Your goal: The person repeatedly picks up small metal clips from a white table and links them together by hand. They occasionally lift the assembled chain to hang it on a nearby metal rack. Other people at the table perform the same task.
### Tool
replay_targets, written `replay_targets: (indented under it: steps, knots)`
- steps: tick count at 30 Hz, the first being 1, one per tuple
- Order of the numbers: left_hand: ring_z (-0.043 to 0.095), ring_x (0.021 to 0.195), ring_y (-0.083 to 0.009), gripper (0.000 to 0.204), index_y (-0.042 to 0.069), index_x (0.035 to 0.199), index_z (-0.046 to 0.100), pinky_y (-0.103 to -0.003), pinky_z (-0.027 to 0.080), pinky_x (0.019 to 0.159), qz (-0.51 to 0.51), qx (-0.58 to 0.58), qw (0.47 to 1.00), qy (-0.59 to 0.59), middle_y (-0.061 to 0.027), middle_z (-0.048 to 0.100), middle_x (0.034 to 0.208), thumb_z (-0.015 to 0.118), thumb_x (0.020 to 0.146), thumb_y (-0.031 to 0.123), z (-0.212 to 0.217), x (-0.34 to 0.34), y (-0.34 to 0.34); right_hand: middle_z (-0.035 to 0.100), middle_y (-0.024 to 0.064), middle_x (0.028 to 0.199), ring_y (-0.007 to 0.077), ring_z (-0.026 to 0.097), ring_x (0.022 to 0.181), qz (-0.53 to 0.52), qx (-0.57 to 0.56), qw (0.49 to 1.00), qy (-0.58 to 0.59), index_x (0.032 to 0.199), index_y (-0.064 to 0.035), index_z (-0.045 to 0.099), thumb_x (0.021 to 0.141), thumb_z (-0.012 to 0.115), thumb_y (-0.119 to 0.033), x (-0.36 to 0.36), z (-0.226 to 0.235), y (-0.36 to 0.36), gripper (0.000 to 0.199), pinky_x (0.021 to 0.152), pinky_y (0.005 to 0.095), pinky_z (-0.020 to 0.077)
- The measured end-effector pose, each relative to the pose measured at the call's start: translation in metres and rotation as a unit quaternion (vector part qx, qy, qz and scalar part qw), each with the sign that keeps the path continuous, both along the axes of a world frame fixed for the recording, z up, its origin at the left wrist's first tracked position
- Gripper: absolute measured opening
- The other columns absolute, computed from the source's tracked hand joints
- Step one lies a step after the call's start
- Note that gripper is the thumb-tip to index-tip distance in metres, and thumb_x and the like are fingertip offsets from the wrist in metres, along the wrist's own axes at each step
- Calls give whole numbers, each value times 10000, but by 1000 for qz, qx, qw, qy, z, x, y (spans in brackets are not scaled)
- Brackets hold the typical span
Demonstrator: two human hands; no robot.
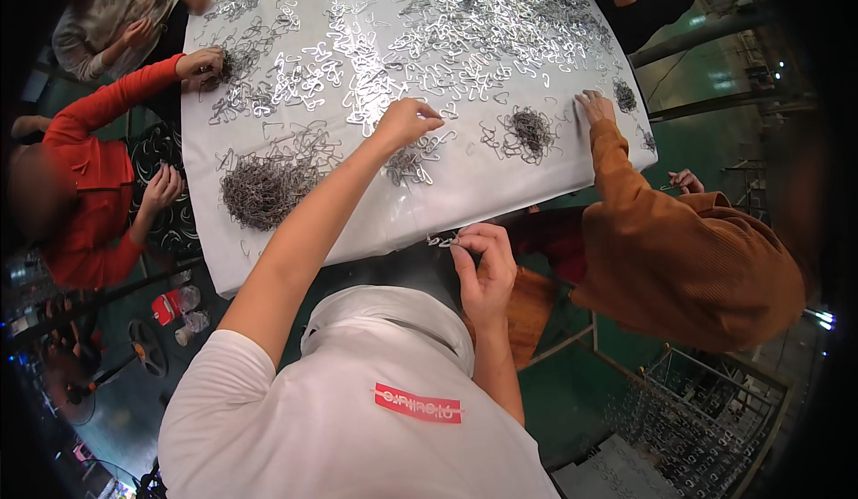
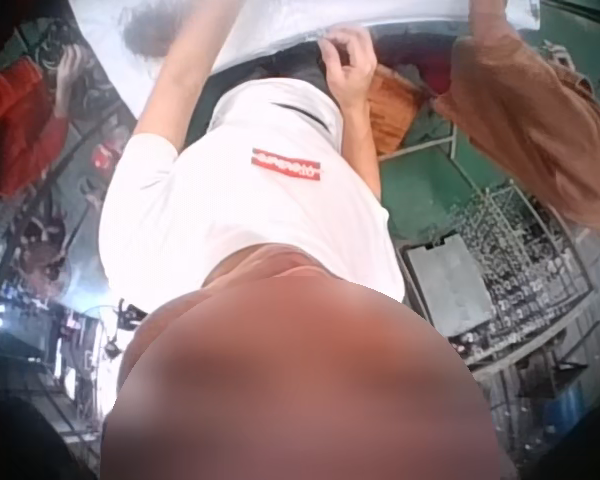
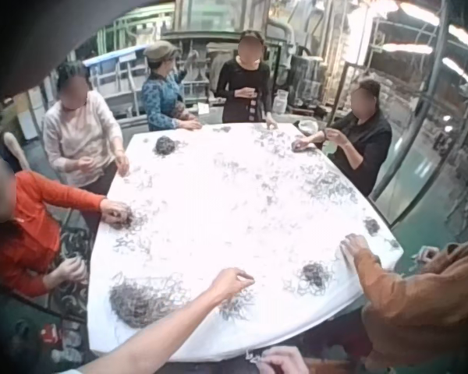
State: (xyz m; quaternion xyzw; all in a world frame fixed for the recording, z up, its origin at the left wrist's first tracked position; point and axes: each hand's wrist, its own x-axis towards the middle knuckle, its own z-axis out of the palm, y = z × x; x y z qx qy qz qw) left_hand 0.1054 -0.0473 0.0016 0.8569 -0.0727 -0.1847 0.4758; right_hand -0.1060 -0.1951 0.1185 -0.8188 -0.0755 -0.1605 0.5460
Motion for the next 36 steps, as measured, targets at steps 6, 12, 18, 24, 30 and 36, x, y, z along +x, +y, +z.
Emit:
replay_targets:
  steps: [6,12,18,24,30,36]
  knots:
    - [652,838,-282,326,60,1006,625,-404,503,748,-47,257,961,-91,-139,682,884,699,743,237,-4,-54,0,571,110,927,183,564,723,17,14,1000,3,872,10,615,770,638,69,-3,-1,0,120,575,267,468]
    - [649,740,-187,306,55,1061,656,-302,509,694,59,-75,995,18,-102,684,835,670,772,155,-7,-46,33,576,111,933,175,565,718,35,23,999,-6,869,14,614,770,642,65,-10,-5,2,115,562,262,468]
    - [586,866,-144,346,35,1147,626,-286,510,725,64,-241,951,181,-68,617,1020,629,810,112,-14,-46,66,582,111,926,178,573,728,56,25,998,-27,857,12,615,773,648,53,-18,-6,7,100,577,263,473]
    - [608,836,-150,346,-1,1114,630,-276,518,727,73,-111,981,142,-99,638,963,636,769,24,-17,-49,73,590,104,912,198,577,792,58,35,998,6,851,2,608,766,650,39,-26,1,8,102,692,282,468]
    - [638,803,-201,211,63,981,692,-326,512,762,207,-61,976,-21,-69,674,897,669,781,126,-16,-57,62,583,106,920,178,580,737,61,25,998,-17,859,7,619,772,652,53,-26,3,7,104,600,266,484]
    - [524,1041,-241,143,140,879,689,-380,434,887,-85,186,963,-177,-41,611,1014,699,738,159,-17,-82,45,582,106,929,171,579,725,64,25,997,-18,861,13,617,776,647,57,-26,5,6,101,589,260,484]
